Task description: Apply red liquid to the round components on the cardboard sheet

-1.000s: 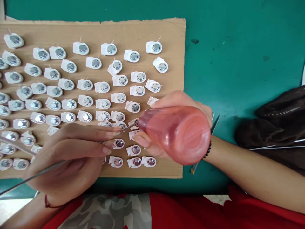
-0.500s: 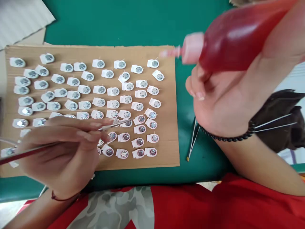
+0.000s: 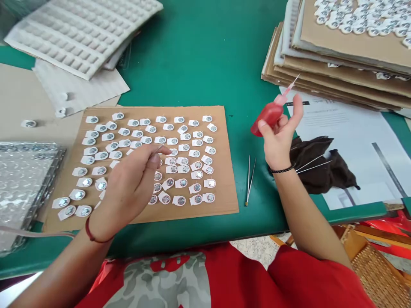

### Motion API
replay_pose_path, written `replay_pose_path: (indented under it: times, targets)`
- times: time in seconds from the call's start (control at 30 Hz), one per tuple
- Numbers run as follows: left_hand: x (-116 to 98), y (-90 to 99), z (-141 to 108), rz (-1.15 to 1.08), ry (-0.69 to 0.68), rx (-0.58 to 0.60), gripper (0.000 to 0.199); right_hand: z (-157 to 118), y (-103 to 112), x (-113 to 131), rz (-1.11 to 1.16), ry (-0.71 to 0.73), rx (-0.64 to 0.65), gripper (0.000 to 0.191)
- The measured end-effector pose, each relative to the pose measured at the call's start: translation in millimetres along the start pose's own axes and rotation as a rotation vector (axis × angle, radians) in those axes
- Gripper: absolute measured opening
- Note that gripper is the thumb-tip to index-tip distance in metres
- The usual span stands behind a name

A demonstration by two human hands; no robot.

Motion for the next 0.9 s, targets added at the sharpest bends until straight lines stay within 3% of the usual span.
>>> replay_pose_path:
  times: [0.07,0.13,0.2,0.27,0.37,0.47,0.57,0.67,0.8,0.9]
  targets:
    - [-11.1,1.1,-1.1,0.005,-0.048,0.039,0.022,-3.6,0.9,-19.6,-0.062,-0.052,-0.007,0.072]
    - [-26.6,-5.3,-13.5,-0.002,-0.093,0.145,0.017,-5.9,-0.1,-32.3,-0.125,-0.086,-0.003,0.064]
    - [-42.3,-22.2,-38.7,0.04,-0.184,0.342,0.01,-7.4,-0.7,-36.2,-0.155,-0.109,-0.011,0.066]
    - [-50.5,-42.1,-71.8,0.081,-0.327,0.546,0.013,-10.4,3.6,-32.1,-0.161,-0.133,-0.062,0.081]
    - [-34.9,-54.5,-101.1,0.08,-0.364,0.57,0.013,-26.1,21.1,-14.1,-0.191,-0.172,-0.212,0.082]
    - [-17.5,-58.7,-109.1,0.116,-0.383,0.527,0.018,-57.2,30.9,10.0,-0.281,-0.191,-0.258,0.047]
    - [-12.2,-55.1,-101.9,0.108,-0.359,0.488,0.015,-91.1,19.9,26.5,-0.4,-0.196,-0.146,0.028]
    - [-8.7,-46.4,-76.9,0.124,-0.259,0.404,0.013,-115.5,3.5,28.8,-0.478,-0.228,-0.051,0.028]
    - [4.8,-44.9,-27.5,0.21,-0.09,0.249,0.02,-124.7,-7.5,25.3,-0.475,-0.249,-0.007,0.029]
    - [13.1,-57.6,0.4,0.262,-0.032,0.226,0.026,-124.8,1.0,27.2,-0.393,-0.258,-0.029,0.022]
Point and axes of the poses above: each hand's wrist, its own z-axis towards the middle knuckle, its own y-axis out of the back of the hand, x = y × z, the point moved 7 cm from there along z, towards the middle knuckle, and after that the axes turned 1 degree about z, right-handed, at the moved point
